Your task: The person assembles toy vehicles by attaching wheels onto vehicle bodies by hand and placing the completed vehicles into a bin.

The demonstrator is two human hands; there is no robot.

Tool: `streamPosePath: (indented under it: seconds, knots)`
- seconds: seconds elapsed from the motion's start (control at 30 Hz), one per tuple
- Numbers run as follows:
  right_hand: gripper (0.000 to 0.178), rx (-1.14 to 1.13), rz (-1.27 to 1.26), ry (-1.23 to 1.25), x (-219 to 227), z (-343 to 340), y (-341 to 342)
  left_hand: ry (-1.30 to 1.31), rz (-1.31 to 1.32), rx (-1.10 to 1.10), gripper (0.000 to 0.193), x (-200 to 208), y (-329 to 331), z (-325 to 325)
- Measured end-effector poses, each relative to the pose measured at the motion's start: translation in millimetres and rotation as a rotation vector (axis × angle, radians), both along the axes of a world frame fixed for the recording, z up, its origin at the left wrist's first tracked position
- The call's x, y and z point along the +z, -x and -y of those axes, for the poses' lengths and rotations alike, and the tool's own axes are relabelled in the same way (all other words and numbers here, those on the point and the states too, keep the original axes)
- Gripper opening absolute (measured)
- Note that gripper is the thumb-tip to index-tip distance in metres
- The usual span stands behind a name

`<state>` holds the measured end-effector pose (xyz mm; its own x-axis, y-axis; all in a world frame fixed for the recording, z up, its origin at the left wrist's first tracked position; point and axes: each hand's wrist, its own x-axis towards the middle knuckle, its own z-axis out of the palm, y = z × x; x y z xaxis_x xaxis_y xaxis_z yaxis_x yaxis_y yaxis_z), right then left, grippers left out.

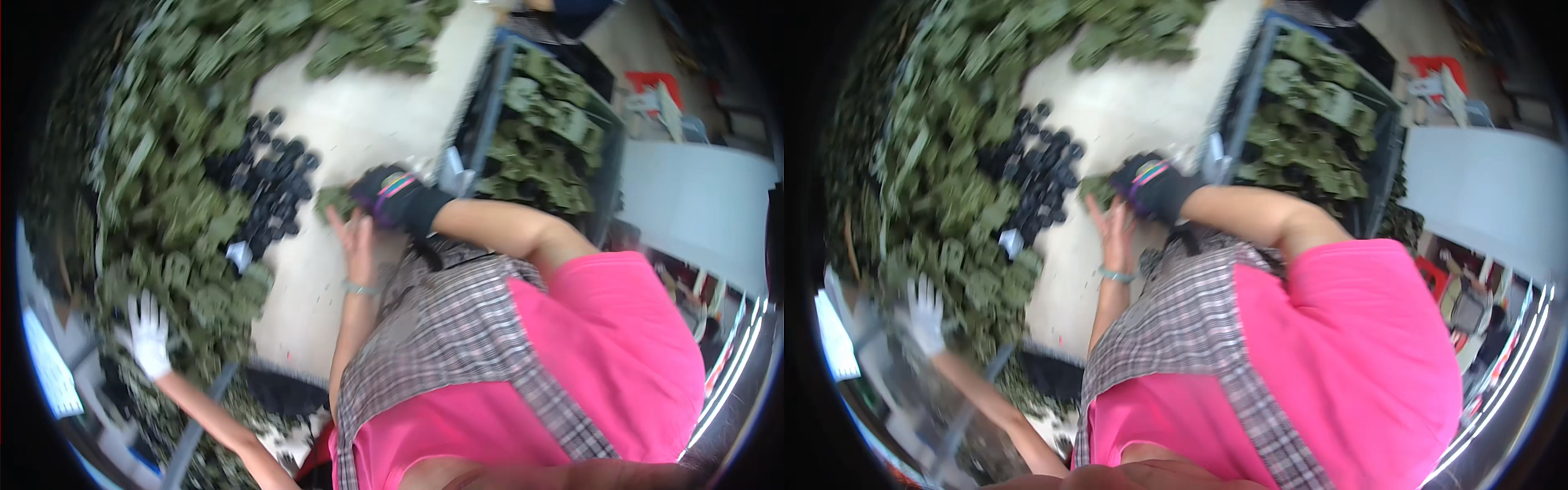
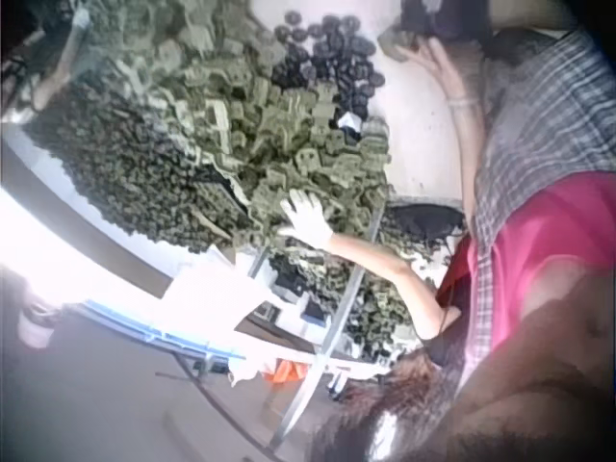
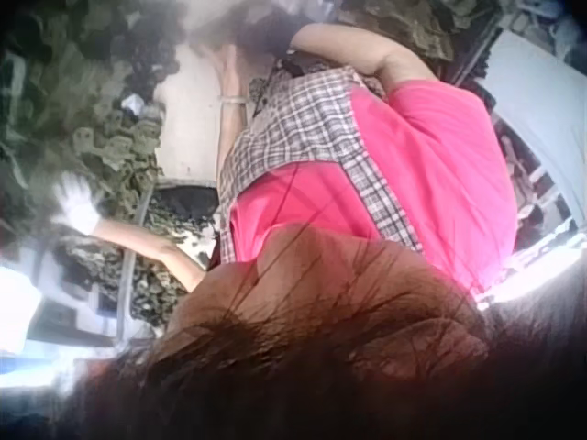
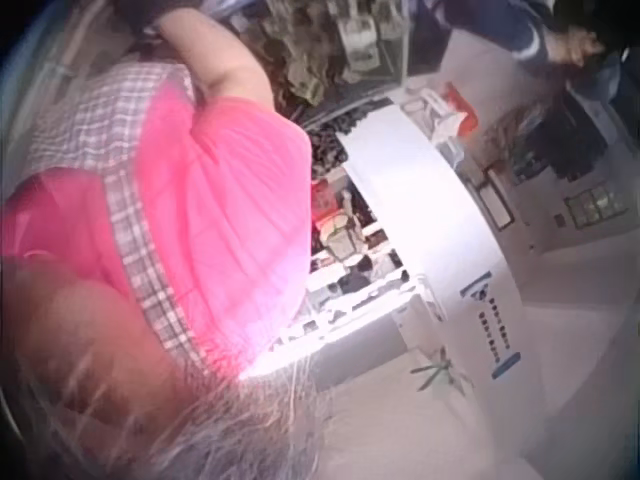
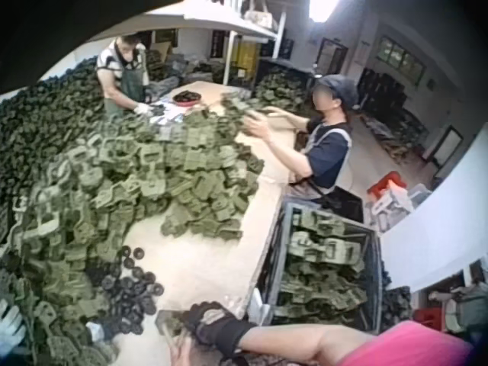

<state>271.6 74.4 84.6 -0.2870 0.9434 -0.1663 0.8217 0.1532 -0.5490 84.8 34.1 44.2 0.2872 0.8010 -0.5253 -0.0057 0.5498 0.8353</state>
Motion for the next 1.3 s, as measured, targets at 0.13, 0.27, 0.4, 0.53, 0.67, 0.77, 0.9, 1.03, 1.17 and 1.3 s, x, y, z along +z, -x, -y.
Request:
streamPosePath:
  seconds: [0.13, 0.27, 0.4, 0.53, 0.67, 0.77, 0.9, 1.03, 1.17, 1.3]
  knots:
    - [0.047, -0.091, -0.031, 0.014, 17, 11, -18, -0.157, -0.113, 0.088, 0.074, 11, 18, 3]
    - [0.065, -0.123, -0.395, -0.114, 71, 39, -84, -0.262, -0.163, 0.193, 0.049, 28, 23, 3]
    - [0.062, -0.265, -0.274, -0.366, 124, 97, -180, -0.171, -0.166, 0.132, 0.046, 9, 22, 8]
    - [0.061, -0.498, 0.106, -0.398, 155, 172, -265, -0.111, -0.146, 0.053, 0.043, -18, 15, 11]
    - [0.065, -0.941, 0.456, -0.393, 145, 257, -355, -0.090, -0.099, -0.064, 0.042, -28, -4, 6]
    - [0.063, -0.995, 0.459, -0.258, 153, 285, -410, -0.101, -0.100, -0.125, 0.042, -35, -5, 0]
    - [0.059, -0.782, 0.563, -0.276, 145, 286, -462, -0.115, -0.129, -0.163, 0.041, -45, 3, -3]
    - [0.042, -0.825, 0.675, 0.323, 127, 248, -474, -0.110, -0.190, -0.218, 0.040, -63, 21, 6]
    - [0.030, -0.770, 0.779, 0.439, 110, 238, -484, -0.070, -0.242, -0.269, 0.040, -65, 17, 11]
    - [0.024, -0.669, 0.994, 0.531, 99, 215, -490, -0.067, -0.250, -0.268, 0.040, -64, 14, 12]
